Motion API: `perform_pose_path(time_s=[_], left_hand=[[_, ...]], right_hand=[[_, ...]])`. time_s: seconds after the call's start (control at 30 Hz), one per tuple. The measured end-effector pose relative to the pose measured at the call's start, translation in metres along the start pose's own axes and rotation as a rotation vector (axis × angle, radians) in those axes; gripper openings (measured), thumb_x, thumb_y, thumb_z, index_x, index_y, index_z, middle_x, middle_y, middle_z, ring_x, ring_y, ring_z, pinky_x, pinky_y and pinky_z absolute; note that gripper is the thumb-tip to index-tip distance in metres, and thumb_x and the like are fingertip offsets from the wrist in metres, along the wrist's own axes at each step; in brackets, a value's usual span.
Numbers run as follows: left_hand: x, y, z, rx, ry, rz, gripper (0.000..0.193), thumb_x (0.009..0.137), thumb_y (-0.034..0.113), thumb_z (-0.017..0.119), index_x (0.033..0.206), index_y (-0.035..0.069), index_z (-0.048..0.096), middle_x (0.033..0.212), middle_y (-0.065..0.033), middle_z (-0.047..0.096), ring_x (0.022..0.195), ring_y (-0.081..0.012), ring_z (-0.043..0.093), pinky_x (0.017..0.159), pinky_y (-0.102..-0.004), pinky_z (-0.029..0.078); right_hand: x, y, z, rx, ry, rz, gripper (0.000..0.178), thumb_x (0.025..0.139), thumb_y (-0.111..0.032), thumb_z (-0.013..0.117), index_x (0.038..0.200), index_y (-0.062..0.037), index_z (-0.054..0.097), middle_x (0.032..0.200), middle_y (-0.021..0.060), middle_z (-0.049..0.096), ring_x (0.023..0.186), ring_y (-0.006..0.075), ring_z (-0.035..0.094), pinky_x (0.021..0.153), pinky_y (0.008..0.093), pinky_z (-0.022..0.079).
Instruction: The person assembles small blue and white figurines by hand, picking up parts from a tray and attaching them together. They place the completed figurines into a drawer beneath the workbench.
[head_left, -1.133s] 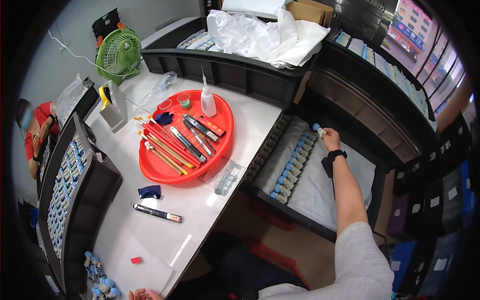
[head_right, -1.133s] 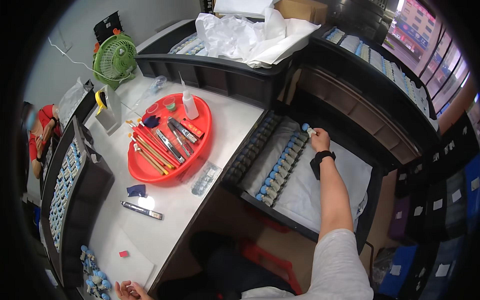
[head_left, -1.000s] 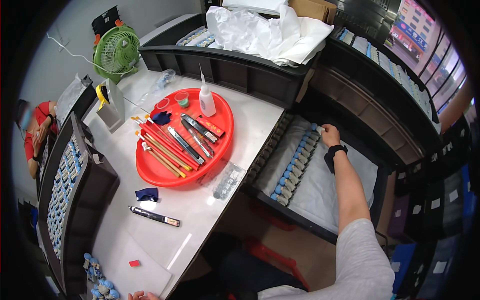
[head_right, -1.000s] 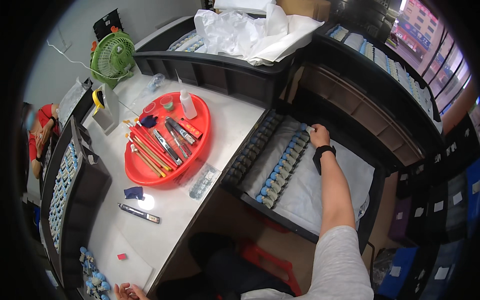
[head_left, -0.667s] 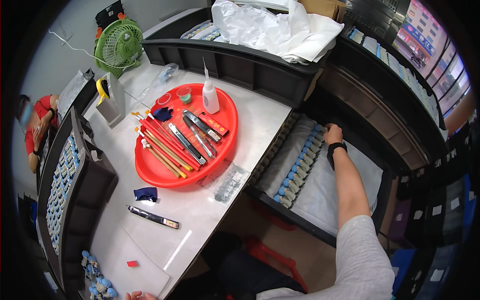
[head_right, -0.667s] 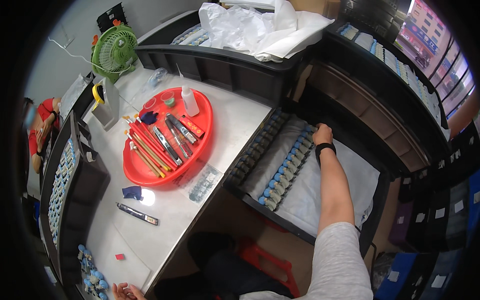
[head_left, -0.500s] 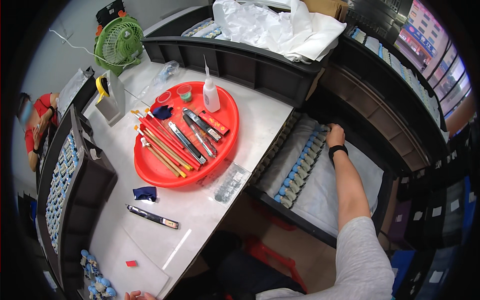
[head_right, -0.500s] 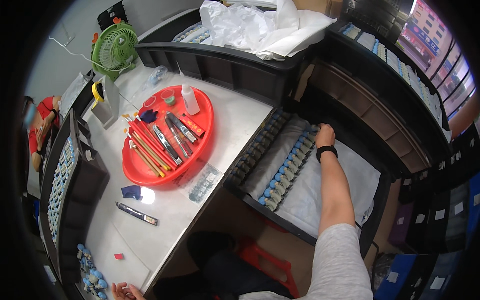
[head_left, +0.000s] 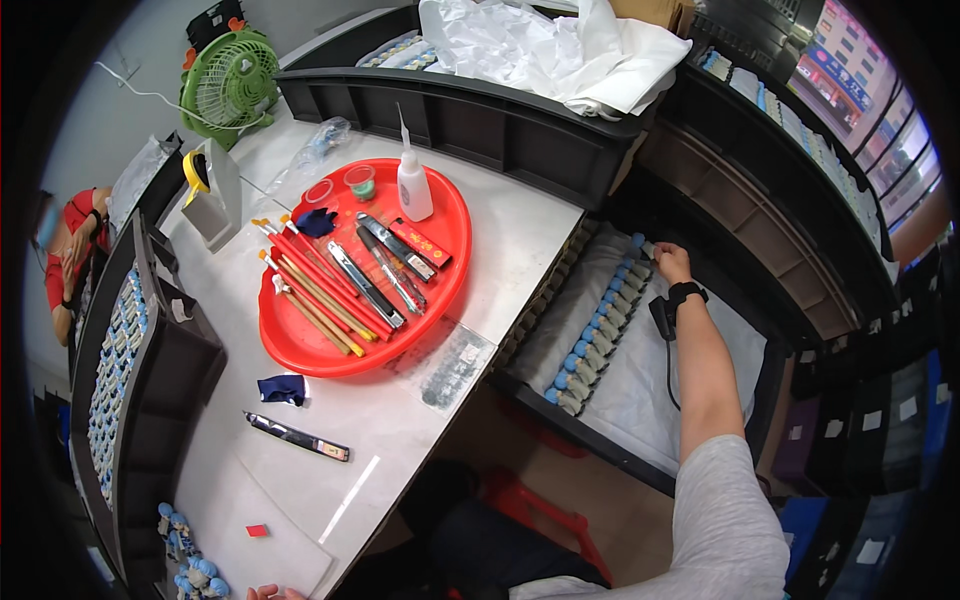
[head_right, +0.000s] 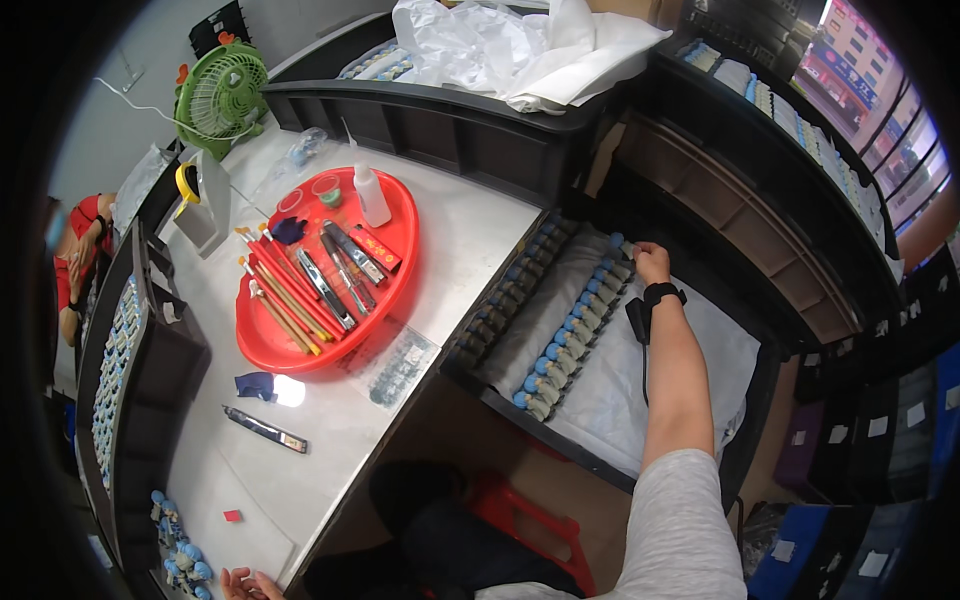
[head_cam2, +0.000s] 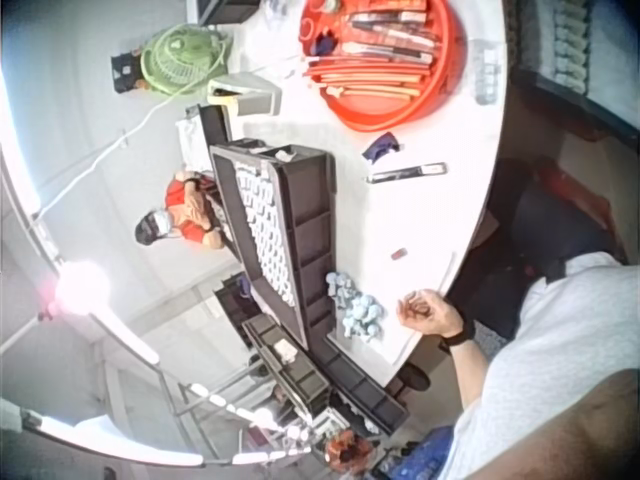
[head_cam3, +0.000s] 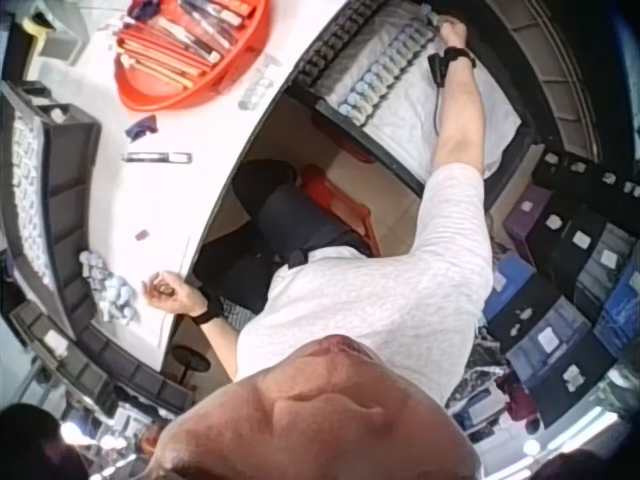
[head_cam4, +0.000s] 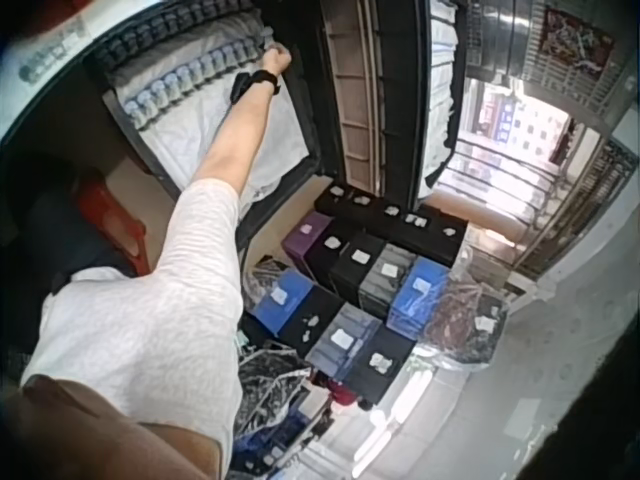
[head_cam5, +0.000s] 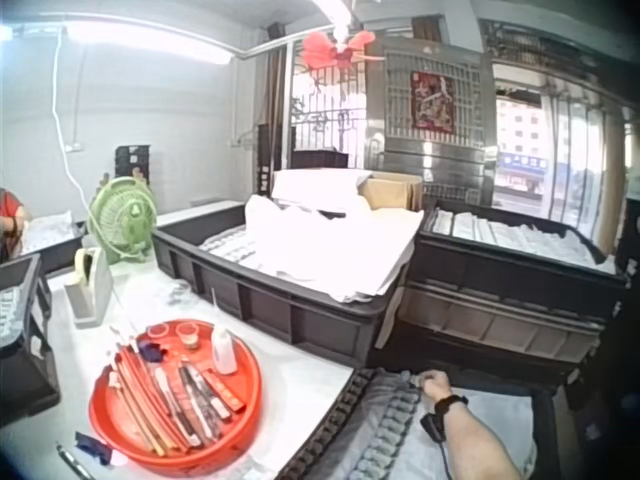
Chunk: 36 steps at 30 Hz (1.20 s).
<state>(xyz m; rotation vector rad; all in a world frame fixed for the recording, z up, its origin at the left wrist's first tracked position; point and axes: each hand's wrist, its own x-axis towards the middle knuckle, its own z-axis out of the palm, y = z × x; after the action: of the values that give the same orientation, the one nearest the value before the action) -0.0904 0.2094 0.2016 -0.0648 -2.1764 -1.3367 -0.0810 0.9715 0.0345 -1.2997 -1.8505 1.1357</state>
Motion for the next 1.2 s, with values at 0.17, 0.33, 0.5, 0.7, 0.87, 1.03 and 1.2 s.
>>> perform_pose_path(time_s=[0.17,0.33,0.5,0.7,0.87,1.03,1.2], left_hand=[[0.000,0.001,0.002,0.016,0.002,0.017,0.042,0.082,0.002,0.063,0.118,0.003,0.042,0.087,-0.0060,0.052,0.066,-0.0092,0.042,0.055,-0.0213,0.035],[0.000,0.003,0.004,0.003,-0.003,0.018,0.043,0.081,0.000,0.063,0.118,0.003,0.042,0.088,-0.0067,0.053,0.066,-0.0094,0.043,0.056,-0.0210,0.036],[-0.001,0.000,0.001,0.001,0.010,0.002,0.043,0.081,0.000,0.064,0.118,0.003,0.042,0.088,-0.0064,0.053,0.066,-0.0095,0.043,0.056,-0.0209,0.036],[0.000,0.002,0.003,0.014,0.005,0.008,0.042,0.081,0.002,0.064,0.118,0.002,0.043,0.086,-0.0049,0.052,0.066,-0.0089,0.042,0.056,-0.0206,0.035],[0.000,0.002,0.003,-0.003,-0.008,-0.006,0.041,0.082,0.003,0.064,0.117,0.002,0.044,0.086,-0.0046,0.052,0.066,-0.0084,0.041,0.056,-0.0203,0.034],[0.000,-0.001,0.002,0.004,-0.003,0.007,0.040,0.082,0.004,0.065,0.116,0.002,0.045,0.085,-0.0042,0.052,0.065,-0.0078,0.040,0.056,-0.0200,0.034],[0.000,0.004,0.005,0.008,-0.002,-0.015,0.038,0.082,0.004,0.064,0.115,0.002,0.046,0.085,-0.0038,0.052,0.065,-0.0078,0.040,0.055,-0.0198,0.034]], right_hand=[[-0.007,-0.002,0.002,-0.088,-0.031,-0.002,0.026,0.082,-0.014,0.056,0.101,0.0025,0.064,0.085,0.0128,0.066,0.074,0.0190,0.063,0.065,0.0306,0.049],[-0.012,-0.005,-0.002,-0.027,-0.082,0.087,0.027,0.085,-0.016,0.054,0.106,-0.0005,0.062,0.083,0.0092,0.064,0.070,0.0172,0.062,0.055,0.0301,0.048],[-0.016,-0.002,0.007,-0.127,-0.057,0.052,0.027,0.085,-0.017,0.054,0.106,-0.0020,0.063,0.083,0.0085,0.064,0.066,0.0165,0.060,0.054,0.0300,0.047],[-0.008,0.013,0.011,-0.130,-0.026,-0.028,0.029,0.083,-0.017,0.056,0.106,0.0001,0.062,0.090,0.0145,0.065,0.082,0.0229,0.060,0.073,0.0317,0.045],[-0.013,0.006,0.010,-0.100,-0.052,-0.034,0.031,0.084,-0.017,0.056,0.110,-0.0006,0.060,0.092,0.0134,0.065,0.084,0.0226,0.061,0.073,0.0318,0.047],[-0.021,0.000,0.009,-0.024,-0.011,-0.020,0.028,0.083,-0.014,0.057,0.106,0.0014,0.061,0.093,0.0156,0.066,0.087,0.0229,0.062,0.078,0.0318,0.047],[-0.019,0.004,0.005,-0.082,0.151,-0.089,0.025,0.080,-0.010,0.060,0.103,-0.0014,0.062,0.090,0.0147,0.066,0.085,0.0235,0.063,0.077,0.0337,0.048]])
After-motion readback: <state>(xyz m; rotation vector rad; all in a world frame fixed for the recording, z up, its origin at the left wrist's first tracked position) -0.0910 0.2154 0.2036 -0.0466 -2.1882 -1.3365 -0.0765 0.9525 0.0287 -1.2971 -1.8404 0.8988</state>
